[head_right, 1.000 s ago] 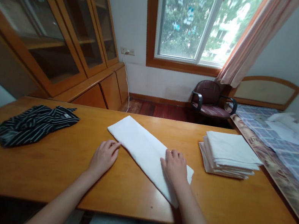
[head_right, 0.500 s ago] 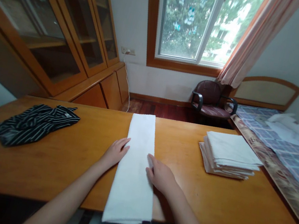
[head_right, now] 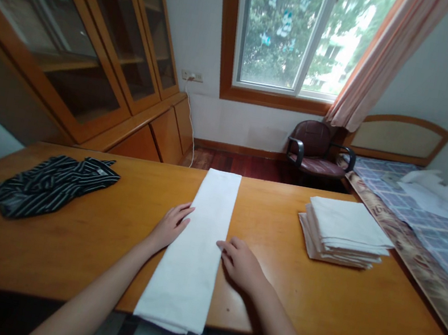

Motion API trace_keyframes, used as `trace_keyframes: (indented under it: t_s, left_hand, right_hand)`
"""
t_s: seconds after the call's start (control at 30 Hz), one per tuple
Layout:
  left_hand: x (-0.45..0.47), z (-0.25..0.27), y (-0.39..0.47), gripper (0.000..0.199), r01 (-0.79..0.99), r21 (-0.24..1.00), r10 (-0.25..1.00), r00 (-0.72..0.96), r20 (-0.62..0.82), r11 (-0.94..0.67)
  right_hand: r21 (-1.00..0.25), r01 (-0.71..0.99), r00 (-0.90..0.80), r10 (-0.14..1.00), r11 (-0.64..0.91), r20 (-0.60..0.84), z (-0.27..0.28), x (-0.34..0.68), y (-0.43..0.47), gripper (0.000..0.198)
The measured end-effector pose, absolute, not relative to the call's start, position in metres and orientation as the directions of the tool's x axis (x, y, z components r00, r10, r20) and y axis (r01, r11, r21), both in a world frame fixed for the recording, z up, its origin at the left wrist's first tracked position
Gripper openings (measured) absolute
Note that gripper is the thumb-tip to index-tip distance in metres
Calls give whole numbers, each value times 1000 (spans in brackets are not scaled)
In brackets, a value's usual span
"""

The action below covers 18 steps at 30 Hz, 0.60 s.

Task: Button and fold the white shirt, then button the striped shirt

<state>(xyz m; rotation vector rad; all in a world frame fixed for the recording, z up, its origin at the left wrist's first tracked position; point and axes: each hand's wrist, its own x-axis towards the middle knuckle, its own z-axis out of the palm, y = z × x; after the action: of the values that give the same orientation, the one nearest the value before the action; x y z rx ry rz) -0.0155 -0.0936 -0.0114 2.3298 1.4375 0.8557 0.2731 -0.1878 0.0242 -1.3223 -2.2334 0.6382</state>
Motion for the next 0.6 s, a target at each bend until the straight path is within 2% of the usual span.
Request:
trace_keyframes:
  t_s: [0.27, 0.6]
  left_hand:
    - [-22, -9, -107, 32, 654, 598, 881, 271, 387, -464]
    - [-21, -3, -110, 30, 609, 663, 896, 224, 383, -435]
  right_hand:
    - [-552, 627, -491, 829, 550, 269, 14, 276, -197, 34]
    - [-509, 679, -483, 844, 529, 234, 21, 276, -185, 41]
